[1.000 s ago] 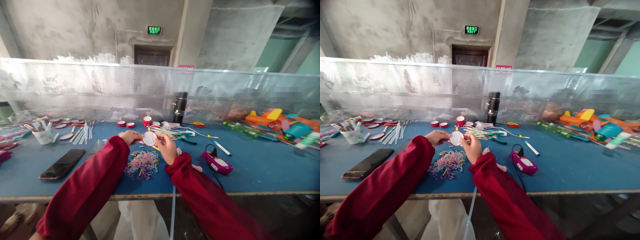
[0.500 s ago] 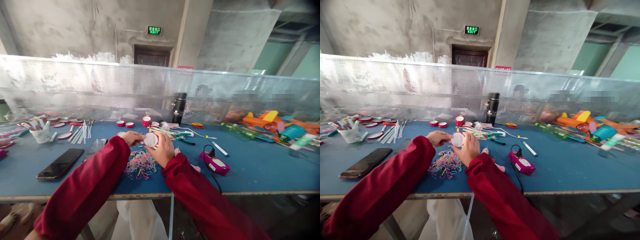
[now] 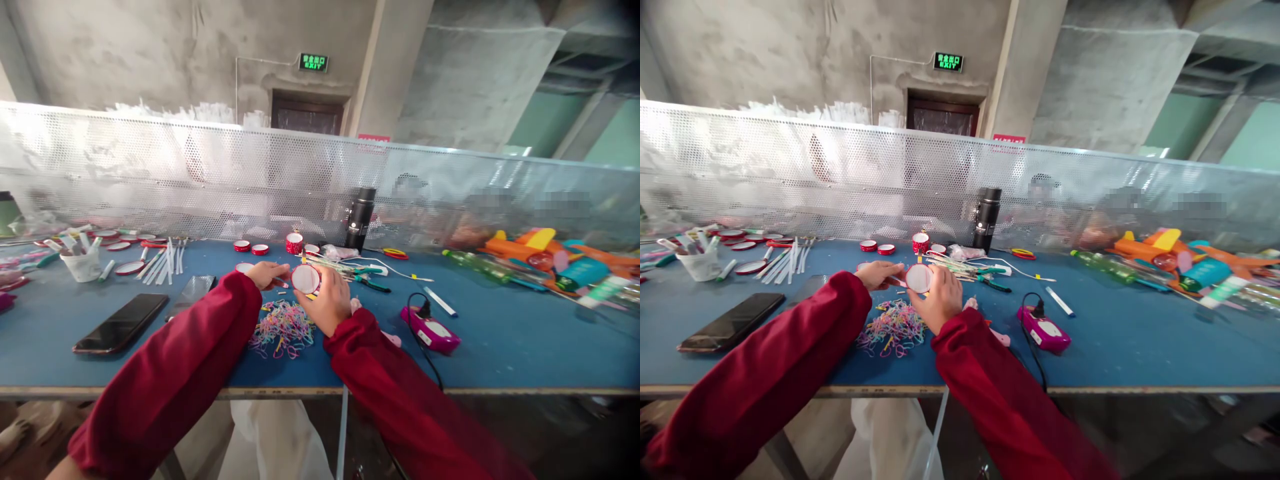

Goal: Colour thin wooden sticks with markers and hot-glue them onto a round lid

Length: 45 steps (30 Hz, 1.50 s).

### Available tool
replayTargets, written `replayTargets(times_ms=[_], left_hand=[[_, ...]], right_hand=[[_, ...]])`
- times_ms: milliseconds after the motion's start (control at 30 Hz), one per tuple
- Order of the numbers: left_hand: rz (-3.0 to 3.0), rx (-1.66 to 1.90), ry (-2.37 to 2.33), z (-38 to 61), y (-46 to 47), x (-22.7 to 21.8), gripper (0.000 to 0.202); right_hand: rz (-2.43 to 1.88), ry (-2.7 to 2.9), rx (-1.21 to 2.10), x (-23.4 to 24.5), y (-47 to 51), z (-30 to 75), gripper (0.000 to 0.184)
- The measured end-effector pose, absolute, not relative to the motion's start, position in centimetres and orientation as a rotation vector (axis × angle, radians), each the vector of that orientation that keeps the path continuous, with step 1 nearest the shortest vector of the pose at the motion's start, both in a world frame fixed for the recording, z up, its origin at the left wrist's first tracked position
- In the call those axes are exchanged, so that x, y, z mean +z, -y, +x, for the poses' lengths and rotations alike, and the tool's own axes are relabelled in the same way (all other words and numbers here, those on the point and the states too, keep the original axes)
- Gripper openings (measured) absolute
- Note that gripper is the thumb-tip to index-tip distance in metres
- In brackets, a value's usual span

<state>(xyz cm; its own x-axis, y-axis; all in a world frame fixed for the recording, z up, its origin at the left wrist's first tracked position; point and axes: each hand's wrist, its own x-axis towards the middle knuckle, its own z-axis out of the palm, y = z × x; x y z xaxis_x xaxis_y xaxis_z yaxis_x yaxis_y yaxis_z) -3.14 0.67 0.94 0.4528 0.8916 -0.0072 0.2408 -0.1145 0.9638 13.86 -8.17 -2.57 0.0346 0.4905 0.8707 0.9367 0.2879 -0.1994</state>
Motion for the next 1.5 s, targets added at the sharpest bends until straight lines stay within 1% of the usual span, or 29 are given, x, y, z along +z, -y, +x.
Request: replayTargets(times_ms=[67, 167, 200, 300, 367, 533, 700, 867, 1033, 1167, 1333, 1400, 1500], left_hand=[[1.766, 0.783, -1.073, -3.2, -1.2, 0.5, 0.031], [1.97, 0.92, -1.079, -3.3, -2.3, -0.3, 0.013], [2.004, 0.98, -1.049, -3.3, -2.6, -0.5, 0.011], [1.867, 1.111, -0.901, -3.2, -2.7, -0.4, 0.026], [1.657, 1.112, -0.788, -3.3, -2.1, 0.2, 0.035], [1.241, 1.052, -0.651, -3.3, -0.3, 1.6, 0.04], [1.202, 1.09, -0.642, -3.2, -0.2, 1.7, 0.046], [1.274, 1.206, -0.726, -3.2, -0.8, 1.5, 0.04], [1.306, 1.289, -0.764, -3.0, -1.0, 1.5, 0.03], [1.32, 1.256, -0.753, -2.8, -0.9, 1.4, 0.029], [1.356, 1.229, -0.751, -2.5, -0.4, 1.4, 0.03], [1.341, 1.234, -0.737, -2.3, -0.2, 1.5, 0.03], [1.316, 1.244, -0.738, -2.1, 0.0, 1.4, 0.031]], right_hand=[[-1.354, 1.593, -0.574, -2.5, 8.2, 14.0, 0.057], [-1.356, 1.584, -0.566, -2.4, 8.3, 14.2, 0.057], [-1.357, 1.583, -0.563, -2.4, 8.3, 14.2, 0.057], [-1.369, 1.579, -0.554, -2.3, 8.3, 14.4, 0.057], [-1.386, 1.562, -0.547, -2.3, 8.3, 14.5, 0.057], [-1.382, 1.543, -0.539, -2.3, 8.3, 14.7, 0.061], [-1.377, 1.52, -0.556, -2.5, 8.1, 14.8, 0.06], [-1.422, 1.503, -0.634, -1.4, 7.6, 16.1, 0.06], [-1.563, 1.449, -0.719, 2.8, 6.0, 18.7, 0.06], [-1.784, 1.463, -0.627, 5.1, 2.1, 21.3, 0.064], [-1.994, 1.481, -0.399, 4.5, -5.0, 23.9, 0.067], [-2.027, 1.518, -0.429, 4.0, -7.5, 24.4, 0.066], [-2.028, 1.566, -0.458, 3.3, -10.4, 24.6, 0.058]])
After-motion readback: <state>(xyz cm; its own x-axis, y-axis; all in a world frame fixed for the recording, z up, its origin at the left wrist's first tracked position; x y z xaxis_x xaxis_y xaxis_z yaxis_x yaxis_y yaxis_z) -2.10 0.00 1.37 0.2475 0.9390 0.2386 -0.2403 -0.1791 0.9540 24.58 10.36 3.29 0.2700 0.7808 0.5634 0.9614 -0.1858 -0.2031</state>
